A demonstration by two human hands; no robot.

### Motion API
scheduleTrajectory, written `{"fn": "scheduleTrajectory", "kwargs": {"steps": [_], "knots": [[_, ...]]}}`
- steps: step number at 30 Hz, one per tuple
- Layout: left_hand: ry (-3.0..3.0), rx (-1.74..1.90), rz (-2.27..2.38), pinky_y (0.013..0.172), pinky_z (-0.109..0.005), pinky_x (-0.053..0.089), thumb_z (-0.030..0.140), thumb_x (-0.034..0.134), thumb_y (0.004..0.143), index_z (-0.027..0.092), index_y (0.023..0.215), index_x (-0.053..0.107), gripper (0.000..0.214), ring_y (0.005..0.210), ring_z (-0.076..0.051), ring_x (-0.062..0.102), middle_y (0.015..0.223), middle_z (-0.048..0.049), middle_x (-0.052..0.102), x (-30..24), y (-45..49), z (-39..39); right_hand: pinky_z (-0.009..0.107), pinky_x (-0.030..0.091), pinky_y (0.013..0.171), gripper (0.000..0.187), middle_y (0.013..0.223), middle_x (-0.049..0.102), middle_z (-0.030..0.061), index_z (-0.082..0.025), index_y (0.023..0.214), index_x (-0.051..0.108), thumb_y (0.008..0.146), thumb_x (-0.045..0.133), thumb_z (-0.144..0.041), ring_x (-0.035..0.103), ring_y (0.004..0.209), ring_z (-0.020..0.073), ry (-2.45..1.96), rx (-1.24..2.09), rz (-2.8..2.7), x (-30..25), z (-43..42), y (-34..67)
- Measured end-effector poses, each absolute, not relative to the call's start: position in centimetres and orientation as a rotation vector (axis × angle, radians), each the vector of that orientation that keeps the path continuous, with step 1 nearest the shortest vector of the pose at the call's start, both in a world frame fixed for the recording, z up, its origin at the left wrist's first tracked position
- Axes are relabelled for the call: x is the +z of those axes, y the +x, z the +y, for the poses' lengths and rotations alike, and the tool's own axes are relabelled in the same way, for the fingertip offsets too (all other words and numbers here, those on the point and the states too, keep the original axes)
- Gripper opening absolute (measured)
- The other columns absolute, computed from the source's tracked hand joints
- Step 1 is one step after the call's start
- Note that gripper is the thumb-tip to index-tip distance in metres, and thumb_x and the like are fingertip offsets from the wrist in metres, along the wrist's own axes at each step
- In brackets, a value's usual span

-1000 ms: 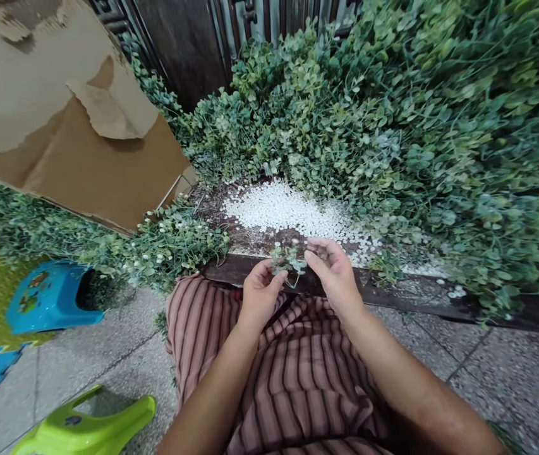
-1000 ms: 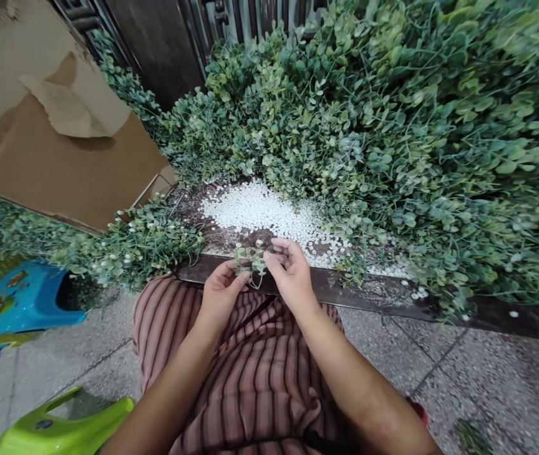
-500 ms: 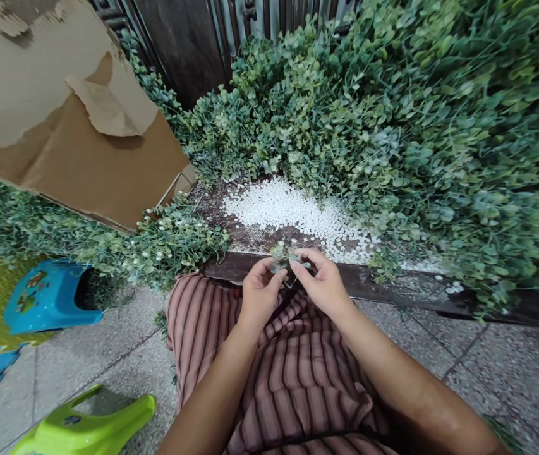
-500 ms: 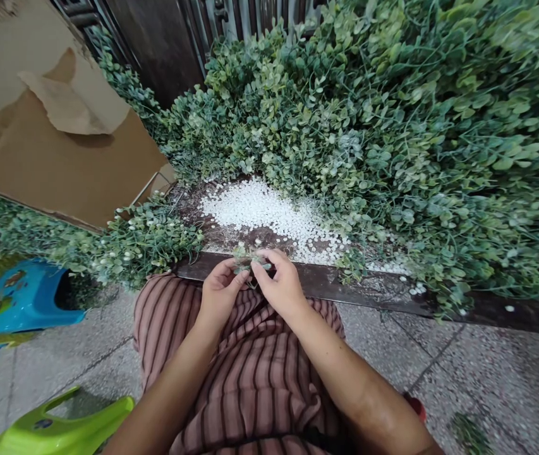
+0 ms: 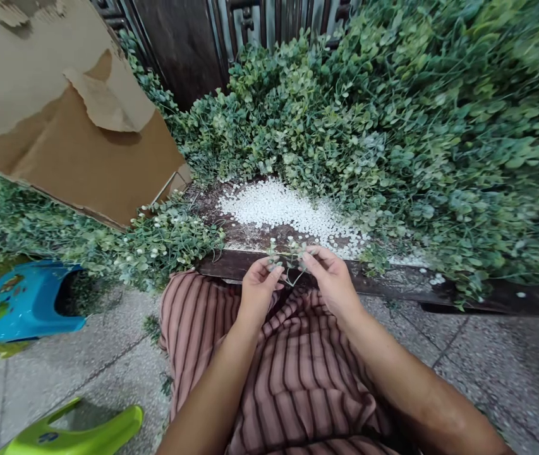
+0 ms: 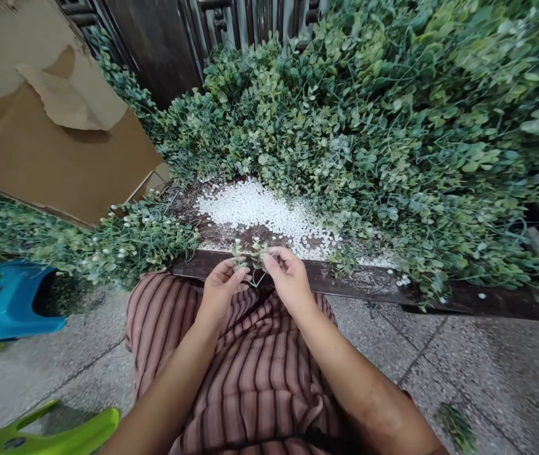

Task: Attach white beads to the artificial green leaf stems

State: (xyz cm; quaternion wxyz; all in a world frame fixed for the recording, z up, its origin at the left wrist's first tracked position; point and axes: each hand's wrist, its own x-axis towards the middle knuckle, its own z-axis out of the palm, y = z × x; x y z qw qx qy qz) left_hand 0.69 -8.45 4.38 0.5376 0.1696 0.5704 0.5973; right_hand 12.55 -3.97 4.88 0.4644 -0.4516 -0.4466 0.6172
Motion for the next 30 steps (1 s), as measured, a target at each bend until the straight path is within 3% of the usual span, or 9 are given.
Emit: {"fn": "scheduleTrajectory", "kwargs": {"steps": [7, 11, 14, 17, 19, 26, 30], "knots": [[0.304, 1.563, 1.121, 0.05, -0.014, 0.042, 0.022, 0.074, 0.059, 0.017, 0.083, 0.06, 0.028, 0.055, -0.004, 0.055, 0.069, 0.0034, 0.061, 5.1, -1.8, -9.7, 0.026, 0.051, 0.061, 0.031, 0.073, 0.065, 0.0, -0.021, 0.077, 0.065, 0.058, 0.076, -0.043, 0.058, 0.066, 0.0131, -1.166, 1.562, -0.999, 4.5, -6.7, 14.3], [0.161, 1.832, 0.846, 0.057, -0.012, 0.043, 0.018, 0.056, 0.079, 0.019, 0.083, 0.059, 0.006, 0.061, -0.002, 0.056, 0.076, 0.0026, 0.062, 7.0, -6.5, -10.0, 0.029, 0.053, 0.064, 0.034, 0.078, 0.067, 0.005, -0.021, 0.082, 0.069, 0.061, 0.073, -0.047, 0.061, 0.071, 0.0156, -1.175, 1.567, -1.112, 3.8, -8.8, 15.1], [0.008, 2.014, 0.678, 0.067, -0.016, 0.048, 0.028, 0.037, 0.09, 0.015, 0.087, 0.057, 0.024, 0.077, -0.006, 0.06, 0.084, -0.0042, 0.063, 7.3, -9.2, -10.0, 0.029, 0.054, 0.064, 0.037, 0.076, 0.068, 0.0056, -0.02, 0.081, 0.069, 0.059, 0.074, -0.05, 0.061, 0.068, 0.0155, -1.209, 1.566, -1.124, 3.5, -10.1, 15.4], [-0.101, 2.038, 0.607, 0.07, -0.021, 0.05, 0.031, 0.032, 0.09, 0.01, 0.091, 0.054, 0.031, 0.086, -0.012, 0.062, 0.086, -0.0104, 0.063, 6.3, -10.5, -9.8, 0.03, 0.053, 0.066, 0.037, 0.074, 0.067, 0.0048, -0.02, 0.079, 0.069, 0.059, 0.073, -0.051, 0.061, 0.067, 0.0156, -1.244, 1.559, -1.159, 3.5, -11.4, 15.7], [-0.094, 2.055, 0.6, 0.067, -0.021, 0.05, 0.026, 0.032, 0.088, 0.01, 0.093, 0.053, 0.027, 0.08, -0.011, 0.062, 0.082, -0.0095, 0.064, 5.7, -11.2, -9.8, 0.032, 0.053, 0.069, 0.036, 0.077, 0.067, 0.0048, -0.02, 0.079, 0.069, 0.061, 0.071, -0.051, 0.061, 0.069, 0.0166, -1.271, 1.529, -1.241, 3.5, -12.2, 16.2], [0.168, 2.1, 0.519, 0.058, -0.009, 0.042, 0.011, 0.044, 0.077, 0.019, 0.084, 0.053, 0.013, 0.053, 0.001, 0.056, 0.065, 0.0072, 0.064, 6.2, -13.7, -9.7, 0.037, 0.05, 0.078, 0.026, 0.082, 0.068, 0.0056, -0.02, 0.08, 0.068, 0.069, 0.066, -0.044, 0.062, 0.079, 0.0209, -1.366, 1.39, -1.47, 3.6, -14.7, 17.6], [0.158, 2.084, 0.677, 0.052, -0.01, 0.042, 0.011, 0.035, 0.085, 0.019, 0.072, 0.051, 0.022, 0.044, 0.001, 0.053, 0.064, 0.0082, 0.063, 7.1, -14.4, -8.9, 0.034, 0.051, 0.074, 0.018, 0.08, 0.068, 0.0042, -0.021, 0.08, 0.067, 0.073, 0.062, -0.037, 0.062, 0.078, 0.0198, -1.33, 1.337, -1.538, 3.8, -15.4, 17.8]]}}
